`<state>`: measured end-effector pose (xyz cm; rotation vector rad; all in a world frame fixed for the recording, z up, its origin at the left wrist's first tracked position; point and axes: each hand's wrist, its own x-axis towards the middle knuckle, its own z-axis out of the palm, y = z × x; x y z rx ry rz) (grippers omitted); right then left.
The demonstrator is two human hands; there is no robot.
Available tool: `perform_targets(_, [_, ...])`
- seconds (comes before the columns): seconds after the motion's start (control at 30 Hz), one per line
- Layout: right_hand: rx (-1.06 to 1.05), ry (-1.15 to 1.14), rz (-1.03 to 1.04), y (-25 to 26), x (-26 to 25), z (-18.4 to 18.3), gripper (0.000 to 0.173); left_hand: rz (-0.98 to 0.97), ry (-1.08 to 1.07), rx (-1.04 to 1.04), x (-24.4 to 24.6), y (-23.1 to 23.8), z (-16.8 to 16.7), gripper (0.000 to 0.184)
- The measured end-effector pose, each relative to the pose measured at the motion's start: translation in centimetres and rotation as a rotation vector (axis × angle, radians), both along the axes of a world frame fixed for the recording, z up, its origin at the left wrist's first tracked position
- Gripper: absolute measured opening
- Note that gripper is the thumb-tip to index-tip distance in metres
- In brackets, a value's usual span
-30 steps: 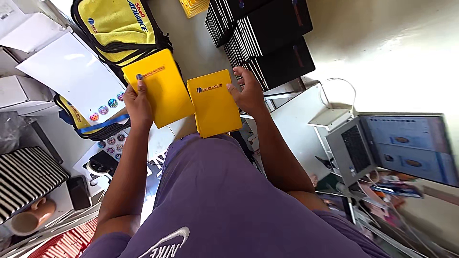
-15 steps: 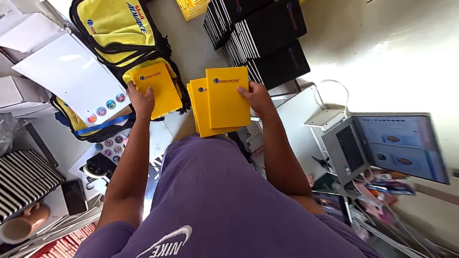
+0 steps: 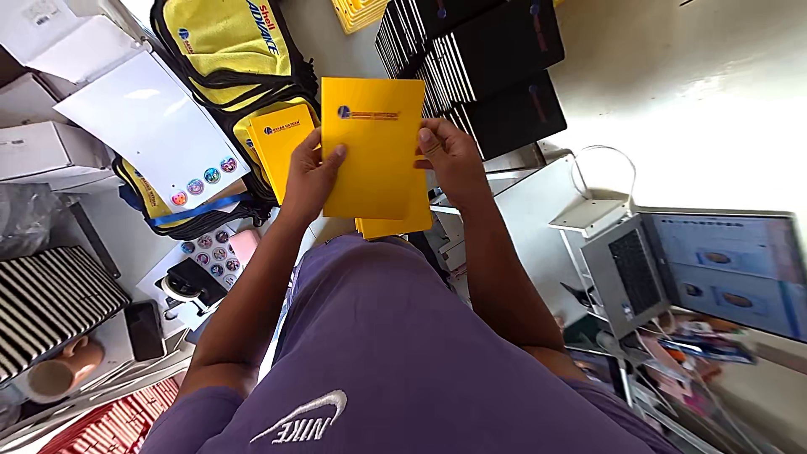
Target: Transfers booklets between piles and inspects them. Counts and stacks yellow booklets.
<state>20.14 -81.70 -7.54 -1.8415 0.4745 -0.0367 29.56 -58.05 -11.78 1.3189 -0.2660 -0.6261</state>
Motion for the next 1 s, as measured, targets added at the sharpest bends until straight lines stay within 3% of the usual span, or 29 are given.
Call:
perform_targets(0.1, [-0.350,0.184,0.001,-1.5,-0.8,-2.2,0.068,0.147,0.026,0.146,1.4,2.7,-3.0,0.031])
perform_targets(0.2, [-0.340,0.367,0.031,-2.3,-2.6,-4.6,0.092,0.295,0.068,0.181,2.8,5.5,-6.6,0.026])
perform_targets(0.3, [-0.223,0.482,0.073,-2.2,-4.1,-6.3,0.084,0.411,0.069,0.251,4.1,7.1,-9.7,0.024])
perform_targets(0.4, [-0.144,0.514,0.041,-2.6,-4.3,-6.3,0.060,0.469,0.017,0.409,5.2,7.4,-12.6,0.026])
perform_targets(0.5, [-0.063,0.510,-0.003,-3.3,-4.2,-6.0,0.042,0.433,-0.165,0.845,5.5,7.1,-14.4,0.047])
perform_targets(0.6, [0.025,0.467,-0.053,-3.8,-4.2,-5.5,0.028,0.351,-0.336,1.052,5.1,6.3,-12.9,0.079])
perform_targets(0.7, [0.027,0.434,-0.114,-4.4,-4.4,-5.3,0.017,0.163,-0.433,0.919,3.8,4.5,-8.7,0.064])
perform_targets(0.8, [0.067,0.374,-0.119,-4.2,-4.0,-5.5,0.036,-0.098,-0.398,0.738,1.7,1.1,-5.6,0.052])
perform_targets(0.9, [-0.003,0.325,-0.080,-2.9,-2.6,-6.0,0.051,-0.132,-0.504,0.765,-1.9,-1.8,-4.3,0.053])
perform_targets(1.0, [-0.126,0.309,-0.101,-2.3,-1.6,-6.2,0.041,-0.124,-0.578,0.792,-4.2,-3.4,-4.3,0.059])
